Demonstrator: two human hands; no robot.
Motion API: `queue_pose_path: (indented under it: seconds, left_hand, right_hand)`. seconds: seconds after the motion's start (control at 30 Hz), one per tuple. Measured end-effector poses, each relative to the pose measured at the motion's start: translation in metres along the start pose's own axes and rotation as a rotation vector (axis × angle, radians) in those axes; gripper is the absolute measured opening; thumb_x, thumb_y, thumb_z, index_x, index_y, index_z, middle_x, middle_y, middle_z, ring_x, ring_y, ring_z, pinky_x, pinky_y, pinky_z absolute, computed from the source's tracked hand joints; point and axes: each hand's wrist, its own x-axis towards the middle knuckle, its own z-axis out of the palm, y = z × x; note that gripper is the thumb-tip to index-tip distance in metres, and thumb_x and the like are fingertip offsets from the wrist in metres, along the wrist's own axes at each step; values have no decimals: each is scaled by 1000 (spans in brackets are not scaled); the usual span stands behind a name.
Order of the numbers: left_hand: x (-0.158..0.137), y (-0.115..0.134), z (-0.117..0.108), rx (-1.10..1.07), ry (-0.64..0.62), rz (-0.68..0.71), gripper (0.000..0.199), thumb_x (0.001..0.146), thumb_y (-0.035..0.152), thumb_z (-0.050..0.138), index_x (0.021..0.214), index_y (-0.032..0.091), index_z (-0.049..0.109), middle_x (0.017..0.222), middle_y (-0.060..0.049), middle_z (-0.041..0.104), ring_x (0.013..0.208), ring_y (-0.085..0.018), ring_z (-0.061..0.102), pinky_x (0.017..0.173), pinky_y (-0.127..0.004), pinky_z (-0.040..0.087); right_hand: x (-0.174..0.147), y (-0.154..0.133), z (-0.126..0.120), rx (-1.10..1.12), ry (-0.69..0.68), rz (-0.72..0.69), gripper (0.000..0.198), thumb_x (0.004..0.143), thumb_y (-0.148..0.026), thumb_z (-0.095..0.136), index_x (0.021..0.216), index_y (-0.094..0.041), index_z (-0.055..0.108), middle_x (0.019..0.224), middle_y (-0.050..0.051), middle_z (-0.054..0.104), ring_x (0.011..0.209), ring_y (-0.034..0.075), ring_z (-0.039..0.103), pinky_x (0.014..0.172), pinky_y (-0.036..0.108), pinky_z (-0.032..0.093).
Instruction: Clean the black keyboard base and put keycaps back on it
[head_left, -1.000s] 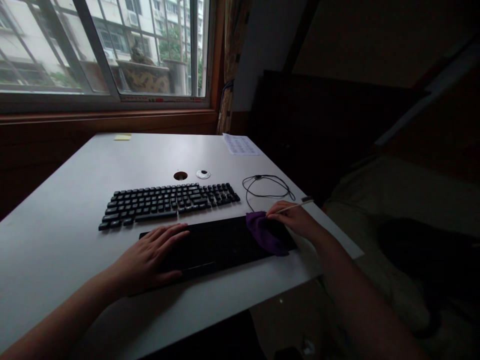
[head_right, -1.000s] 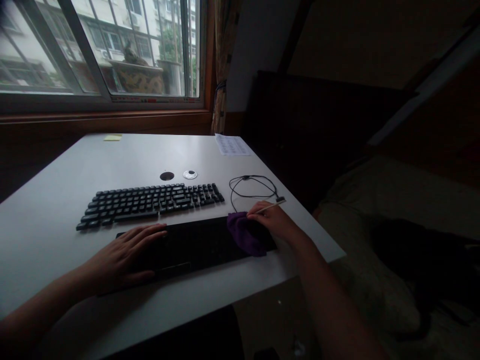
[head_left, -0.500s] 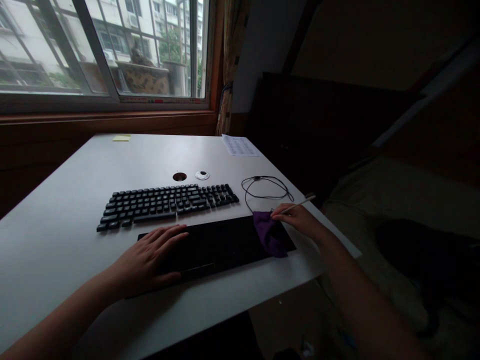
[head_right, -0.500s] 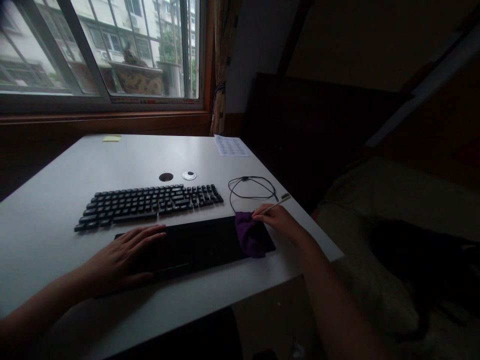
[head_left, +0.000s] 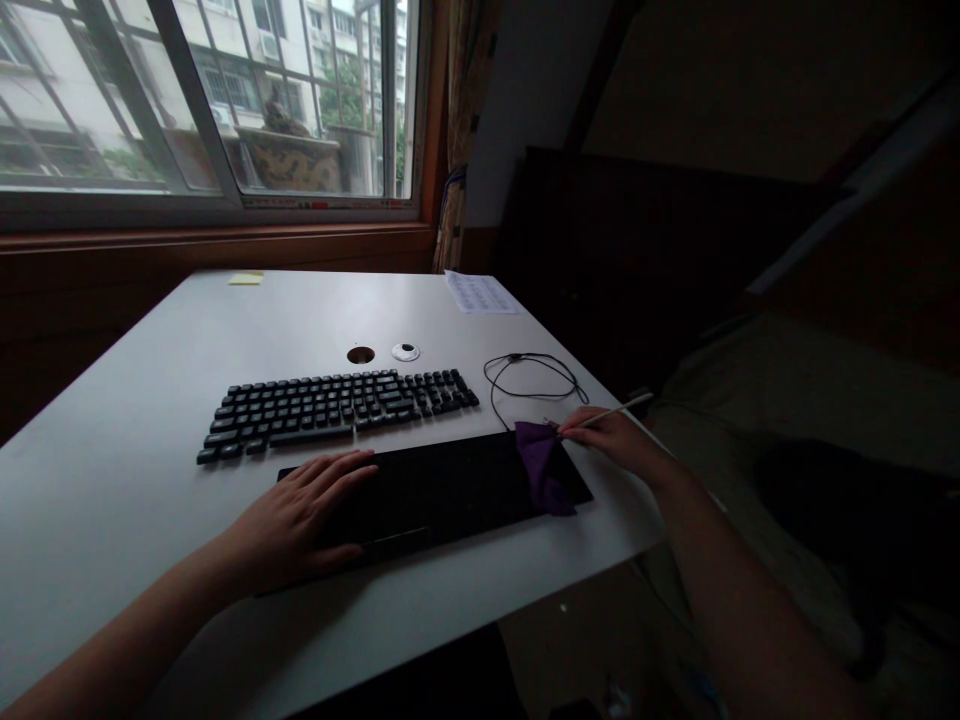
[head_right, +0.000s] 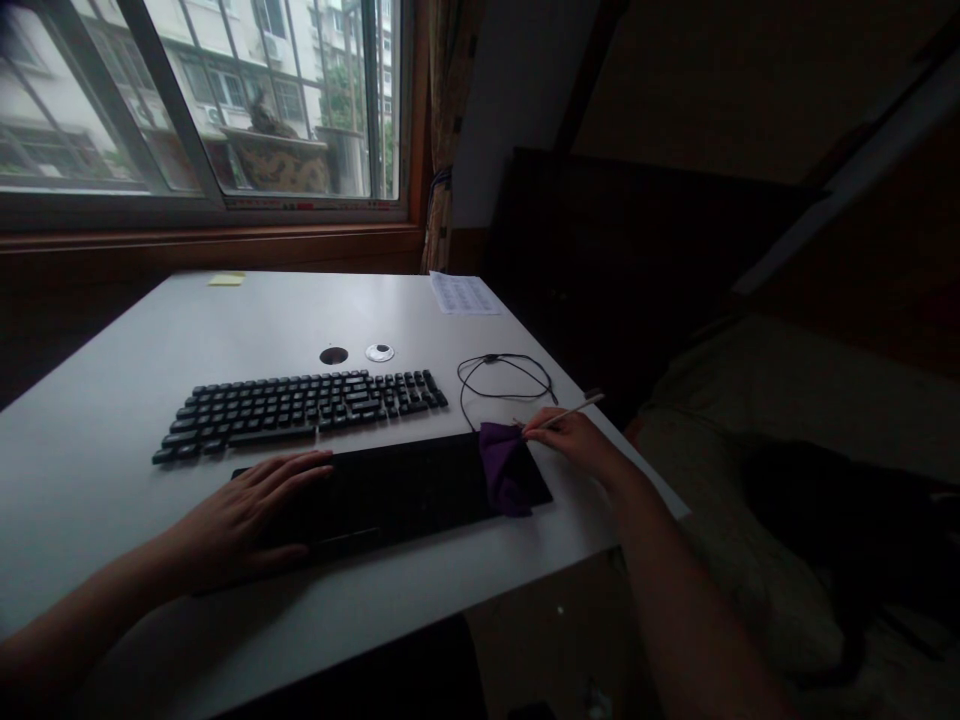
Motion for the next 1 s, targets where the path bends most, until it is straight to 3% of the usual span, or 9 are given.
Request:
queue_pose_path:
  seconds: [0.23,0.37,0.63,1.0]
  left_hand:
    - [0,0,0,-13,17,10,84,92,56,69,162,30,31,165,-9,38,143,-38,46,115,-56,45]
    - [0,0,-1,3,13,7,82,93,55,68,162,30,32,165,-9,38,143,-37,46,116,-55,44]
    - [0,0,0,-1,20,16,82,93,54,68,162,30,31,165,-10,38,143,-38,46,116,-56,44]
    - [0,0,-1,6,3,8,81,93,56,67,161,30,32,165,-9,38,143,-37,45,115,-55,44]
  right_hand:
    - [-9,24,-4,-5,63,29,27,83,-50,74,85,-24,81,95,7,77,98,30,70,93,44,50]
    - [-9,13,-1,12,125,16,28,82,-51,75,86,-24,81,96,7,77,97,30,70,90,43,51]
    - [3,-14,28,69,19,-41,25,83,-47,76,87,-23,81,93,6,77,95,28,71,91,41,52]
    - [6,-17,41,194,3,23,19,80,-39,78,87,-21,80,93,6,79,95,27,72,92,41,52]
